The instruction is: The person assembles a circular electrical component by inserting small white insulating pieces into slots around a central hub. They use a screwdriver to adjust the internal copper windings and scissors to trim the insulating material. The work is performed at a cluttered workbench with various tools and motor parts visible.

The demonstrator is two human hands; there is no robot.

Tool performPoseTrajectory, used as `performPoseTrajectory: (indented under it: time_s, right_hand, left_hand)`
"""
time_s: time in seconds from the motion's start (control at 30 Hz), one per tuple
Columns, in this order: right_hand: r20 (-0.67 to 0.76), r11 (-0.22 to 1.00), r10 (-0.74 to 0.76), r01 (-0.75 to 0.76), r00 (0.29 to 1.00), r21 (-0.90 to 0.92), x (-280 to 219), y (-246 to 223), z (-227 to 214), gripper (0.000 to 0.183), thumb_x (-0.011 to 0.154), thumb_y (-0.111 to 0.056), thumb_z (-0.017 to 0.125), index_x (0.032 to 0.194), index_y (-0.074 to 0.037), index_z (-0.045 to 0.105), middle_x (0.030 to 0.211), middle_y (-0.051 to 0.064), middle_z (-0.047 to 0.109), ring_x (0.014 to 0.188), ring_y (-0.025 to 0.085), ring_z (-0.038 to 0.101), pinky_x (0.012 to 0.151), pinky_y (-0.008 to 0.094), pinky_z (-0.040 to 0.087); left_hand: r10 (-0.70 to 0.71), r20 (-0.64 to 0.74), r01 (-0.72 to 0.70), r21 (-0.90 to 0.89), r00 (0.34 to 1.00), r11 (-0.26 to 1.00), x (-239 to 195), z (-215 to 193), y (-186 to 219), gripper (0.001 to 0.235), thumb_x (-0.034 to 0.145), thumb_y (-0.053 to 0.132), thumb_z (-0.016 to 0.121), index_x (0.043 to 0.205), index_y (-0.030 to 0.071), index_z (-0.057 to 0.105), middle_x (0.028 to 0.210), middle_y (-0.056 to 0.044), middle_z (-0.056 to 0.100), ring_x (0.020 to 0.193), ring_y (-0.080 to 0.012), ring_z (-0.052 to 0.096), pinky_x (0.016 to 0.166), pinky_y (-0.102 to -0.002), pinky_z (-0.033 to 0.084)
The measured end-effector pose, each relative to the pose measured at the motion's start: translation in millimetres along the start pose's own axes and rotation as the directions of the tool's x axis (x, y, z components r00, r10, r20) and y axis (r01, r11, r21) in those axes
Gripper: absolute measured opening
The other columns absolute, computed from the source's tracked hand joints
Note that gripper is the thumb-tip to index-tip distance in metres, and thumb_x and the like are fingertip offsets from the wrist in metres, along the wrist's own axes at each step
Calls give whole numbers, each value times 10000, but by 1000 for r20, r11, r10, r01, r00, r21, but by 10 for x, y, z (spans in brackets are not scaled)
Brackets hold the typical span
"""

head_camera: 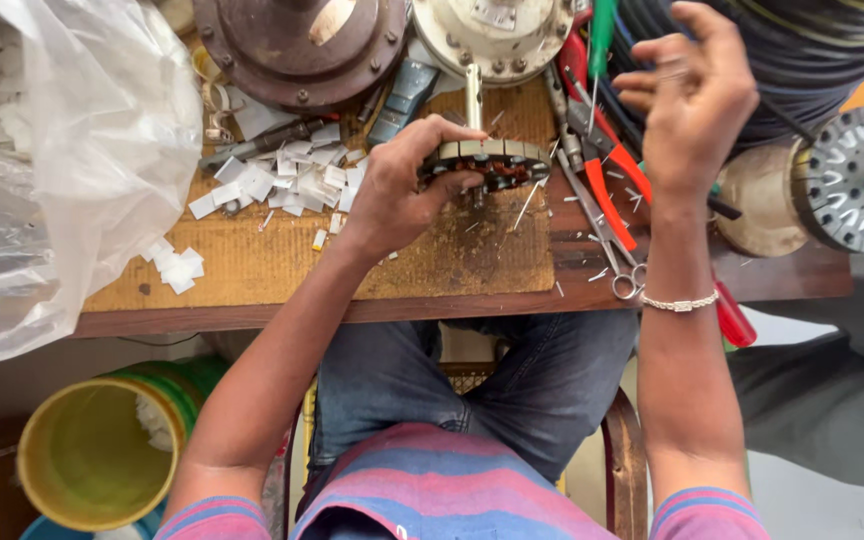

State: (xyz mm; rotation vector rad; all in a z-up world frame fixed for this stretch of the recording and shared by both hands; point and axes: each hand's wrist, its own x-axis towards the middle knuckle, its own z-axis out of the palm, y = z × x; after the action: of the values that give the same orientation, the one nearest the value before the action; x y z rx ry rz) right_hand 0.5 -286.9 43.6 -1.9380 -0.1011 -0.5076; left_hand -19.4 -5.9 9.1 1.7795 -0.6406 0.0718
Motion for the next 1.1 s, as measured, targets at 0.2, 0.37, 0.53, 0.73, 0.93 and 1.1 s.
performPoseTrajectory:
  time_s: [0.2, 0.37, 0.53, 0.73, 0.93, 1.1]
  right_hand:
    - [194, 903, -49, 126, 980, -411, -611, 0, 87, 126, 991, 18, 719, 1116, 9, 730, 953, 135, 736, 724, 198, 716, 651, 324, 545]
    - [269, 807, -92, 230, 959, -544, -700, -7, 220, 218, 918, -17, 765, 1131, -56, 740, 1079, 110, 673, 949, 302, 698, 808, 410, 556]
    - [341, 709, 44, 212, 939, -673, -595, -37, 253, 243, 853, -92, 812, 1079, -61, 729, 1145, 102, 632, 894, 350, 673, 735, 476, 527]
    - [272, 781, -74, 225, 959, -582, -773, -62, 253, 191, 960, -32, 715, 1125, -19, 620, 1224, 113, 642, 989, 305, 698, 788, 411, 580]
    - [49, 944, 151, -159, 987, 291, -847, -268, 66, 64, 1136, 32, 633, 1166, 24, 576, 1013, 126, 692, 826, 158, 703, 774, 311, 625]
    - [-25, 964, 150, -140, 988, 227, -998, -366, 235, 131, 1078, 24, 679, 1197, 45, 627, 1033, 135, 722, 891, 169, 723, 790, 321, 639]
  left_hand:
    - [136, -15, -136, 8, 991, 991, 17, -43, -14, 351, 916, 53, 817, 1231, 34, 663, 1128, -94, 718, 1039, -215, 713, 901, -340, 565]
    - [90, -1, -90, -15, 996, 996, 8, -48, 5, 333, 922, 59, 803, 1224, 47, 663, 1136, -85, 717, 1039, -215, 718, 903, -327, 570]
    - [125, -9, -124, 69, 992, 990, 13, -29, 55, 352, 914, 86, 810, 1234, 70, 665, 1107, -64, 718, 1046, -233, 688, 924, -367, 542]
    - [111, 17, -112, 49, 994, 993, -1, -36, 64, 363, 940, 101, 783, 1273, 100, 637, 1107, -53, 701, 1034, -231, 659, 899, -370, 538]
    - [122, 22, -124, 145, 992, 982, 5, -7, 82, 396, 936, 130, 785, 1293, 110, 612, 1088, -49, 690, 955, -239, 622, 858, -395, 520]
    - [177, 21, -178, 167, 984, 970, 21, 19, 66, 410, 935, 126, 784, 1299, 104, 598, 1146, -52, 698, 960, -251, 619, 881, -402, 520]
